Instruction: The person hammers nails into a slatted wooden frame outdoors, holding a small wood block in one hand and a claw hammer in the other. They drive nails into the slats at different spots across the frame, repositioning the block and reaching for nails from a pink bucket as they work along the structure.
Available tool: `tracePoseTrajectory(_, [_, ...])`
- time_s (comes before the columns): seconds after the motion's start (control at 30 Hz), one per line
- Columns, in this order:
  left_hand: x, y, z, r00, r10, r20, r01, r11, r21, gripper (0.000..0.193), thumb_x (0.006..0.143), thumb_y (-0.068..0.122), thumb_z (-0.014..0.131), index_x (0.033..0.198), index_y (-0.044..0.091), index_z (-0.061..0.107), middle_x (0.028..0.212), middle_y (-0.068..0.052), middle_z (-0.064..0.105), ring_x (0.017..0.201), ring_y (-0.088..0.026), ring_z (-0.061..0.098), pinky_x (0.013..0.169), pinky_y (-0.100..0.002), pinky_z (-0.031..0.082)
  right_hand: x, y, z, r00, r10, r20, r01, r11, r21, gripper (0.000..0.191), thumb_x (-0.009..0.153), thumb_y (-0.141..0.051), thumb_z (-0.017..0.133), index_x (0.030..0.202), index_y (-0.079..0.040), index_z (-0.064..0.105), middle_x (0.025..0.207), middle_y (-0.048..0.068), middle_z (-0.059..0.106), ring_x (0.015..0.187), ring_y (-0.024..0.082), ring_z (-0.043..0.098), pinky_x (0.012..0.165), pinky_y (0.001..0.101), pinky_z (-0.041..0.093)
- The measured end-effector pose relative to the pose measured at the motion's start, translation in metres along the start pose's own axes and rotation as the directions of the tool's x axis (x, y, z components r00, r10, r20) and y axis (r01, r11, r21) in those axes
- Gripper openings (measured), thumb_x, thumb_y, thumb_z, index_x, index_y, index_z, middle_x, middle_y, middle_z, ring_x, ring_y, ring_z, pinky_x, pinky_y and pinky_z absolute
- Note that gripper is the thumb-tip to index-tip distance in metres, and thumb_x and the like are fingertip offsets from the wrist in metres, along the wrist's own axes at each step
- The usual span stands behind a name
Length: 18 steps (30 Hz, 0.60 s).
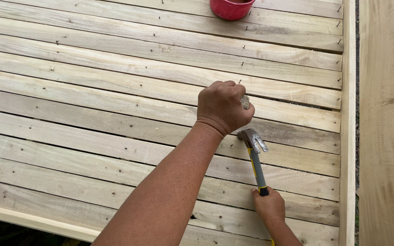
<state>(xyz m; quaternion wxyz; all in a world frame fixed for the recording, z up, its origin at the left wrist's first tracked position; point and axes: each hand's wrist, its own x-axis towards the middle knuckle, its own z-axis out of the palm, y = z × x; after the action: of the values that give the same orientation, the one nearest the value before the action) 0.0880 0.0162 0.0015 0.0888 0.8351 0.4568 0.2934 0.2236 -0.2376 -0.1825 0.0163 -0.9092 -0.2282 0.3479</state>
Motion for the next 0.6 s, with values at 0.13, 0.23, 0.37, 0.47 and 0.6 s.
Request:
tracePoseTrajectory(0.13, [0.009, -0.003, 0.003, 1.0, 0.001, -0.012, -0.001, 1.0, 0.022, 0.016, 0.068, 0.026, 0.074, 0.06, 0.014, 0.067, 0.058, -0.002, 0.063, 0.055, -0.018, 0.062, 0.047, -0.036, 0.055, -0.007, -0.004, -0.011, 0.998, -0.015, 0.063, 0.009, 0.996, 0.084, 0.039, 0.085, -0.046, 0.076, 0.092, -0.008, 0.077, 0.074, 0.011, 0.073, 0.074, 0.028, 0.07, 0.077, 0.0418, 0.056])
tracePoseTrajectory(0.23, [0.005, -0.014, -0.002, 0.999, 0.005, -0.052, -0.003, 1.0, 0.027, 0.018, 0.068, 0.027, 0.074, 0.059, 0.013, 0.066, 0.058, -0.002, 0.062, 0.056, -0.019, 0.062, 0.049, -0.038, 0.055, -0.025, -0.011, -0.026, 0.994, -0.075, 0.08, 0.063, 0.987, 0.147, 0.041, 0.084, -0.045, 0.077, 0.087, -0.004, 0.075, 0.068, 0.01, 0.069, 0.068, 0.025, 0.066, 0.072, 0.0399, 0.054])
tracePoseTrajectory(0.37, [0.004, -0.019, -0.004, 0.997, 0.001, -0.083, 0.001, 1.0, 0.019, 0.017, 0.066, 0.027, 0.074, 0.059, 0.013, 0.066, 0.061, -0.003, 0.063, 0.058, -0.021, 0.063, 0.053, -0.039, 0.057, -0.043, -0.021, -0.046, 0.989, -0.137, 0.055, 0.117, 0.954, 0.277, 0.04, 0.085, -0.045, 0.078, 0.086, -0.005, 0.075, 0.066, 0.01, 0.064, 0.063, 0.022, 0.057, 0.066, 0.0405, 0.052])
tracePoseTrajectory(0.47, [0.004, -0.022, -0.004, 0.998, -0.024, -0.054, 0.025, 1.0, 0.019, 0.019, 0.068, 0.028, 0.074, 0.059, 0.013, 0.066, 0.061, -0.004, 0.064, 0.058, -0.021, 0.064, 0.053, -0.039, 0.057, -0.049, -0.017, -0.045, 0.971, -0.234, -0.052, 0.236, 0.897, 0.375, 0.043, 0.087, -0.042, 0.079, 0.082, 0.0, 0.073, 0.064, 0.01, 0.061, 0.062, 0.02, 0.051, 0.062, 0.0398, 0.05])
tracePoseTrajectory(0.6, [0.003, -0.03, -0.011, 0.997, -0.041, -0.072, 0.042, 0.999, 0.019, 0.019, 0.069, 0.029, 0.074, 0.061, 0.013, 0.067, 0.063, -0.003, 0.065, 0.059, -0.021, 0.065, 0.055, -0.039, 0.058, -0.039, -0.008, -0.024, 0.989, -0.141, 0.048, 0.13, 0.976, 0.175, 0.035, 0.086, -0.039, 0.076, 0.085, -0.004, 0.073, 0.063, 0.009, 0.066, 0.06, 0.022, 0.061, 0.065, 0.0383, 0.052])
